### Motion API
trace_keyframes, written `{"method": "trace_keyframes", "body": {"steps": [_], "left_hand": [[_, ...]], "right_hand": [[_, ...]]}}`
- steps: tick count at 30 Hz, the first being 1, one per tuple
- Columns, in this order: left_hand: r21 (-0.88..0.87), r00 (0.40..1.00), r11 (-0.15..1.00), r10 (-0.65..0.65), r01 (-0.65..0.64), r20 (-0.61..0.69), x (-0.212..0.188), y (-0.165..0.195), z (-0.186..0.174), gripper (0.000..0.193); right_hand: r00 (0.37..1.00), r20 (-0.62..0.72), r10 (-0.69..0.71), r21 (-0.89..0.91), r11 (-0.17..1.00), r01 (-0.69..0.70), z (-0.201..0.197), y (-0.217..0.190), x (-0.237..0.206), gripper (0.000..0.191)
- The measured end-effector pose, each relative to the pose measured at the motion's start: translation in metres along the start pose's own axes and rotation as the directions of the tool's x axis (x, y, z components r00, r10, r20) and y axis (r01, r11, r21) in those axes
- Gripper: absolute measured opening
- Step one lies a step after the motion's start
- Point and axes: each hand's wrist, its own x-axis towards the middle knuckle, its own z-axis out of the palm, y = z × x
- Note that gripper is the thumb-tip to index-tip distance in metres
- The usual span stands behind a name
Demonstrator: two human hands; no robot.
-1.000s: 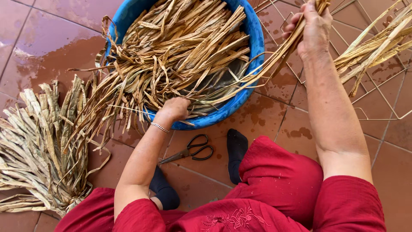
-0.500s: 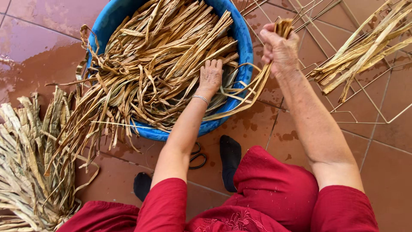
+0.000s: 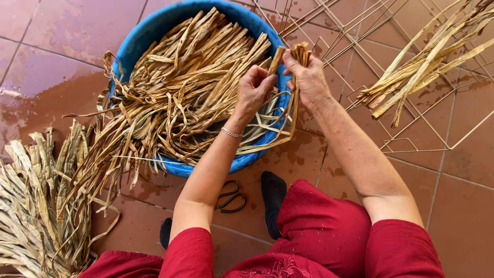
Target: The person sits on a tiled floor and repeatedly takes dried plant strips from a blue basin, separates them by hand, and places them onto a wire drying rack. Scissors are visible on the floor but not used.
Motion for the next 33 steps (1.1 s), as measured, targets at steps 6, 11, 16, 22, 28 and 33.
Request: {"method": "trace_keyframes", "body": {"steps": [6,11,16,22,28,33], "left_hand": [[-0.049,0.996,0.998,-0.020,0.024,0.089,-0.013,0.047,0.011,0.020],[0.120,0.996,0.990,0.068,-0.073,0.050,-0.017,0.079,0.016,0.026],[0.378,0.938,0.864,0.345,-0.334,0.040,-0.011,0.096,0.020,0.026],[0.568,0.957,0.771,0.259,-0.287,0.132,-0.004,0.096,0.026,0.023],[0.584,0.952,0.752,0.244,-0.306,0.185,-0.025,0.088,0.023,0.025],[0.572,0.940,0.747,0.233,-0.338,0.251,-0.055,0.085,0.013,0.021]], "right_hand": [[0.988,0.112,-0.104,0.016,0.995,0.102,0.031,-0.026,-0.024,0.012],[0.991,0.131,-0.038,0.030,0.999,0.034,0.052,-0.039,-0.036,0.018],[0.992,0.103,-0.073,0.071,0.995,0.066,0.057,-0.040,-0.033,0.020],[0.960,0.047,-0.276,-0.037,0.960,0.278,0.045,-0.047,-0.005,0.017],[0.947,-0.162,-0.279,-0.017,0.960,0.280,0.018,-0.068,0.021,0.016],[0.912,-0.259,-0.318,-0.011,0.945,0.327,-0.019,-0.079,0.039,0.014]]}}
